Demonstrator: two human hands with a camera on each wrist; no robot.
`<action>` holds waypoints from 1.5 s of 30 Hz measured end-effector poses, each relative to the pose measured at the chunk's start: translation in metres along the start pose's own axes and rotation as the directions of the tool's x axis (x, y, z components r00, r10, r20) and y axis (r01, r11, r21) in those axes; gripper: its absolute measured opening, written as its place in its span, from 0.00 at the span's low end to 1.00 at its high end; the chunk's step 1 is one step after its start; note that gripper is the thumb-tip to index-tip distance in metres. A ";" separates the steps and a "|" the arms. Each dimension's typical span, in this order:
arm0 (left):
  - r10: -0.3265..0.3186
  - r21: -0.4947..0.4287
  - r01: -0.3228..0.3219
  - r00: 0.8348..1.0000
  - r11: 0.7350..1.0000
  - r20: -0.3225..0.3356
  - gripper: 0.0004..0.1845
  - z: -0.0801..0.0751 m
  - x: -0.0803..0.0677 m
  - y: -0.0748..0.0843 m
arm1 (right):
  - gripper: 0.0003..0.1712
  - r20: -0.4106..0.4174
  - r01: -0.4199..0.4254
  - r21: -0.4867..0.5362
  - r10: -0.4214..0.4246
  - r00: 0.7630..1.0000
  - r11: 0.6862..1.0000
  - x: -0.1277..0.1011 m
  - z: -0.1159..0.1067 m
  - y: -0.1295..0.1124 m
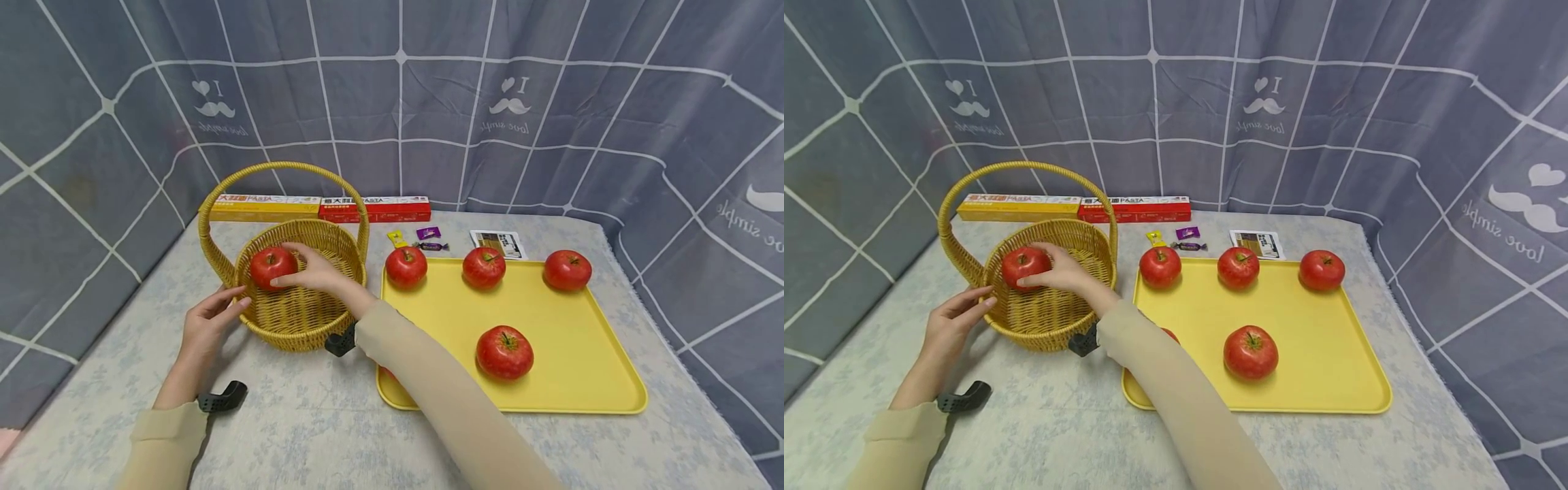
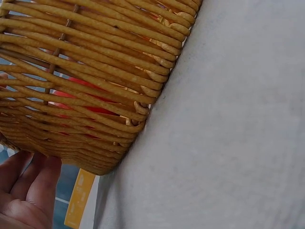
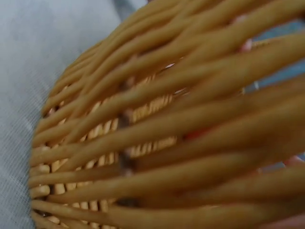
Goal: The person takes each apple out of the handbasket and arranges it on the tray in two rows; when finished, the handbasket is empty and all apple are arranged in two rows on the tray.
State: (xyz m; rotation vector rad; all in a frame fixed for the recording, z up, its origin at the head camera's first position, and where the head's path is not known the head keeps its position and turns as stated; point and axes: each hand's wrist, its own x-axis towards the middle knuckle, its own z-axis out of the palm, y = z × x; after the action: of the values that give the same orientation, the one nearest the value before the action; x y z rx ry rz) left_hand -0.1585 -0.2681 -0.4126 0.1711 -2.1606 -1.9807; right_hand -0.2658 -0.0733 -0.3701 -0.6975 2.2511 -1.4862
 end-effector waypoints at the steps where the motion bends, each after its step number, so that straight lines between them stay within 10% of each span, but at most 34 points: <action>1: 0.000 -0.001 0.000 1.000 1.000 -0.001 0.18 0.000 0.000 0.000 | 0.46 0.008 -0.013 -0.005 0.013 1.000 1.000 0.000 0.000 0.001; 30: -0.018 -0.014 0.018 1.000 1.000 0.014 0.20 0.001 0.000 0.001 | 0.43 0.150 -0.033 -0.092 0.047 0.988 0.995 -0.004 0.001 0.004; 45: -0.027 -0.011 0.027 0.999 1.000 0.022 0.20 -0.001 0.000 0.000 | 0.50 0.388 0.062 -0.184 0.015 0.921 0.981 -0.009 0.004 0.003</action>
State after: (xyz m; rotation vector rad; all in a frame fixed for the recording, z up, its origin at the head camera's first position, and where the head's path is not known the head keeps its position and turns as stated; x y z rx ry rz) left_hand -0.1582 -0.2693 -0.4129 0.1784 -2.1706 -2.0186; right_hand -0.2572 -0.0698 -0.3742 -0.9847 2.0932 -1.0315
